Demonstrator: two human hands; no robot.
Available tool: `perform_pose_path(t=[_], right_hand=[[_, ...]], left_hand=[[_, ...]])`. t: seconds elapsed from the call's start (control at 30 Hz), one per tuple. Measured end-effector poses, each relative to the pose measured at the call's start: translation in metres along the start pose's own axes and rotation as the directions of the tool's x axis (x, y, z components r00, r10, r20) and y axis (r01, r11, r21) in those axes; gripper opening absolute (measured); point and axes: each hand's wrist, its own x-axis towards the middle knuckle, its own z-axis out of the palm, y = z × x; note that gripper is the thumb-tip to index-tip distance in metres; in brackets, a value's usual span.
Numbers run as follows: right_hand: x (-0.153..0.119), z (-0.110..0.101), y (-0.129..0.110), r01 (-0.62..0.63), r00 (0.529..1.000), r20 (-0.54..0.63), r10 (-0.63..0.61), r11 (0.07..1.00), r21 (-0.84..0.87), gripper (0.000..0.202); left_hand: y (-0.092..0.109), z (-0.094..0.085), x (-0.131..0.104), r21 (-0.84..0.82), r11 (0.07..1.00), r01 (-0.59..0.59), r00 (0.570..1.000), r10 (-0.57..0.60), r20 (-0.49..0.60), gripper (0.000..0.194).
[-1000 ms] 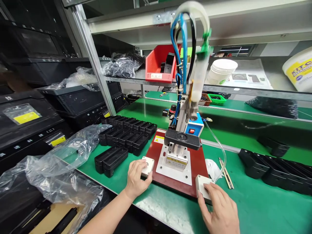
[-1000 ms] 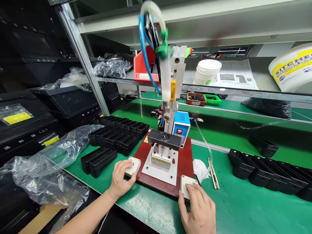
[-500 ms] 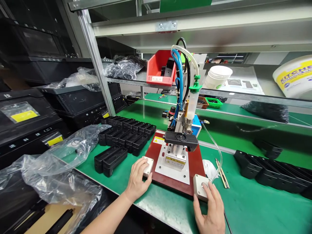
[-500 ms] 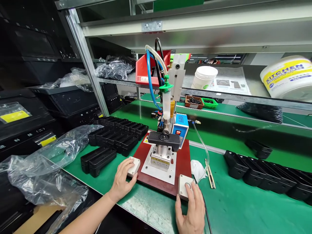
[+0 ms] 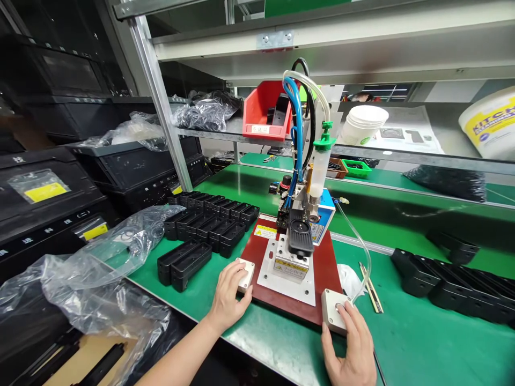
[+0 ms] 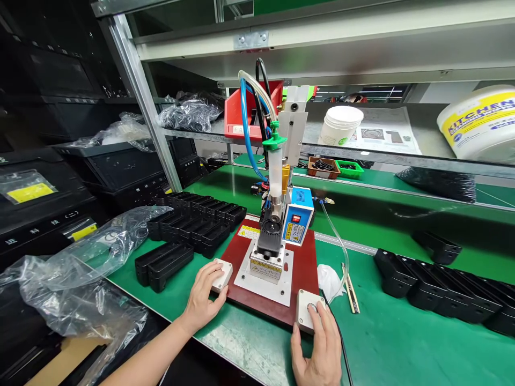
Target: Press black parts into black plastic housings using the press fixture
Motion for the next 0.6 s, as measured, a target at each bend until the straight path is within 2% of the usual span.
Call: perform_pose_path(t=[0.6], right_hand=[[-0.0005, -0.0006, 0.001, -0.002, 1.0, 0.027, 0.003, 1.0, -0.014, 0.049]], left_hand=[[0.0011, -0.001, 0.001, -0.012, 1.0, 0.014, 1.0, -0.014, -0.002, 0.037]])
